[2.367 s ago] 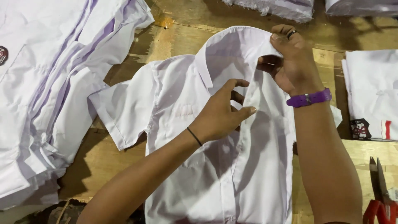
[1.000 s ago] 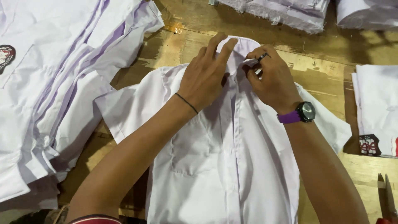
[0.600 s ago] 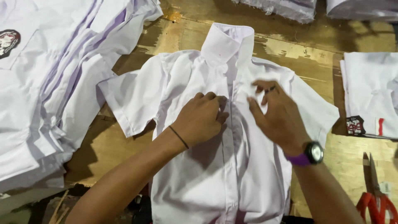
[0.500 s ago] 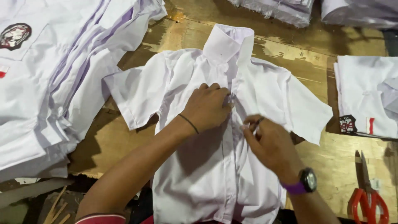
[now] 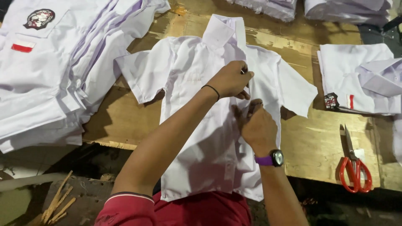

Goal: A worker in a sewing factory is seen smoothing, inspecting, and folding white school shirts on a wooden workbench.

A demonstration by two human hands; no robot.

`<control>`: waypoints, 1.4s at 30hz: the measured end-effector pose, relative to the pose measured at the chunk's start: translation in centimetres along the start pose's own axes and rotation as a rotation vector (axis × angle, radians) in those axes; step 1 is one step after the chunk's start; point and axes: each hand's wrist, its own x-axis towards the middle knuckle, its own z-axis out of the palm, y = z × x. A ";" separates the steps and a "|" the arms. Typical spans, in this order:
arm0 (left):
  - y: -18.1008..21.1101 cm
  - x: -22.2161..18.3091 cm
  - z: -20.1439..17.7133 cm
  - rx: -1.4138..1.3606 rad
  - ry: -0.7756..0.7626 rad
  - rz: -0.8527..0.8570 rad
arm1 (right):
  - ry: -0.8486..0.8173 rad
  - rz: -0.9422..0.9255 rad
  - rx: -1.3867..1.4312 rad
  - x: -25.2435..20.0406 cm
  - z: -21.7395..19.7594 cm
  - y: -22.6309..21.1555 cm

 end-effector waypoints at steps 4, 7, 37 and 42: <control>-1.0 1.3 0.8 -0.056 0.057 0.027 | -0.080 0.061 0.037 -0.4 -1.9 -0.3; -2.5 3.2 1.0 -0.066 0.149 0.033 | -0.149 0.054 -0.122 -1.5 -3.3 -0.1; -1.9 0.7 -2.3 -0.039 0.174 -0.169 | 0.206 -0.153 -0.097 -22.0 2.6 9.3; -4.7 2.9 -3.2 0.450 0.196 -0.192 | -0.068 -0.239 -0.201 -21.6 5.6 6.5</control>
